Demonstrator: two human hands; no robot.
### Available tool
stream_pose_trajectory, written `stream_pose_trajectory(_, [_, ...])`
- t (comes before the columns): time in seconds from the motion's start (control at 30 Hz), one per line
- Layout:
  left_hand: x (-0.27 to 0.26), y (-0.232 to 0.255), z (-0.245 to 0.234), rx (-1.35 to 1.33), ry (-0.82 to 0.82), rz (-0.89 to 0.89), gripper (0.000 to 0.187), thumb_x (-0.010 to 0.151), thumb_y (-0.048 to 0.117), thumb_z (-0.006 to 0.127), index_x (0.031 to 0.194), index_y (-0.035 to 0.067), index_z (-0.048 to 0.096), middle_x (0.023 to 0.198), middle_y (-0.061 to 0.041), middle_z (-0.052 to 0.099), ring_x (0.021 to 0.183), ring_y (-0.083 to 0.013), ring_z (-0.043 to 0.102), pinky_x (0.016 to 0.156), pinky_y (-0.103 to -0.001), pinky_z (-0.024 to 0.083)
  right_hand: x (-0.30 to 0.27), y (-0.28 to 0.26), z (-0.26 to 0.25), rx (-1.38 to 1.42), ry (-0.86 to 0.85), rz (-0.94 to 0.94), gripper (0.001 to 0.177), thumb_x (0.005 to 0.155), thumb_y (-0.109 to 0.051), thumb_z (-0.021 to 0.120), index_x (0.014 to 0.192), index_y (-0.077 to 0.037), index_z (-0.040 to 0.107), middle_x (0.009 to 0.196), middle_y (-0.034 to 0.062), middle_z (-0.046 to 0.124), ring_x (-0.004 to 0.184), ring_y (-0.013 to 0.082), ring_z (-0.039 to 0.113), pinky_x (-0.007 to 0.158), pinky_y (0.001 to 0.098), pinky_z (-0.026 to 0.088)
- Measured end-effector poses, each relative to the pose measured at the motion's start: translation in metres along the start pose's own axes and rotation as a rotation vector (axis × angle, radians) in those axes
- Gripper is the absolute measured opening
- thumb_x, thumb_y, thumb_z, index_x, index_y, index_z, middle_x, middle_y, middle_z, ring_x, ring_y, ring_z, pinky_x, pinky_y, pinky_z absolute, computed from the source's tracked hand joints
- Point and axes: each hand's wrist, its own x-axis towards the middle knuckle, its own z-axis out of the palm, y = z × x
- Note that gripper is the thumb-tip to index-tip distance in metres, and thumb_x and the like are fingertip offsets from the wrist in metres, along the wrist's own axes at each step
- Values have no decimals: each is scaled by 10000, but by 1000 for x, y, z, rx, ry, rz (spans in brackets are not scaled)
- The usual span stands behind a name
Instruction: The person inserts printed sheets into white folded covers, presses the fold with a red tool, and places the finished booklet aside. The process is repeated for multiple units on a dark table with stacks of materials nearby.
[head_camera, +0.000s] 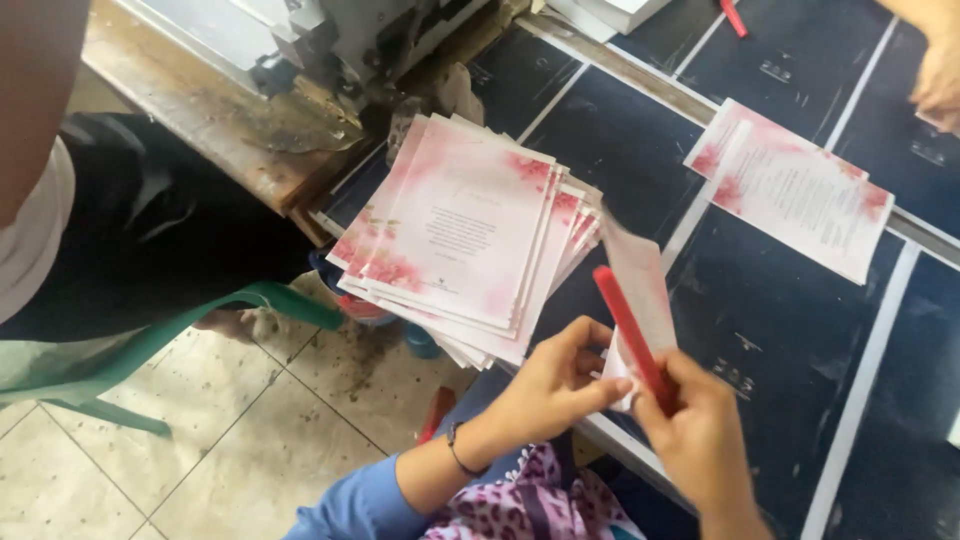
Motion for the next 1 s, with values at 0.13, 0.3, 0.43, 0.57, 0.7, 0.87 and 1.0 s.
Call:
stream_pose_trajectory(0.13, [0,-15,19,114,17,-15,184,873,43,643,1030,78,556,863,18,597,753,-39,576,626,-205,468,-44,25,-2,237,212,82,139,951,-151,683,829,-92,651,680,-12,527,649,79,465,635,240,410])
stream_pose_trajectory(0.3, [11,-30,9,437,8,94,249,749,-11,621,974,92,656,806,20,599,701,-76,526,638,-242,469,-89,96,-36,360,531,328,37,956,-163,685,954,-134,662,558,14,510,431,67,404,375,238,293])
stream_pose_trajectory(0.43, [21,-38,-17,557,75,61,216,747,-18,653,933,92,651,765,15,602,666,-77,527,590,-244,422,-148,183,-45,180,766,513,37,1004,-69,631,1009,-47,661,596,65,493,477,132,434,421,316,356])
stream_pose_trajectory(0.57, [17,-38,-21,863,226,-122,137,764,99,691,863,117,598,701,7,607,614,-126,549,622,-321,470,-212,266,-8,-268,715,579,181,904,-182,708,820,-43,629,675,160,582,661,337,537,727,494,420])
stream_pose_trajectory(0.7, [10,-68,-33,938,208,-130,403,722,74,674,1116,106,594,886,-39,639,727,-183,614,737,-329,524,-209,228,-6,-408,711,689,210,795,-184,704,744,-48,553,651,225,587,671,476,564,713,553,448])
stream_pose_trajectory(0.87, [0,-66,-26,1255,96,8,358,849,-9,577,1167,76,717,1108,-164,538,760,-367,647,828,-430,488,-229,259,-89,-221,693,759,125,853,-156,815,951,-89,775,763,71,700,654,239,619,725,389,493])
stream_pose_trajectory(1.0, [-2,-47,-6,1370,83,-203,308,966,77,530,1238,119,668,1232,-144,502,877,-382,620,553,-510,471,-291,379,-179,-717,850,720,295,903,-274,928,978,-61,737,881,148,662,810,361,631,795,467,497])
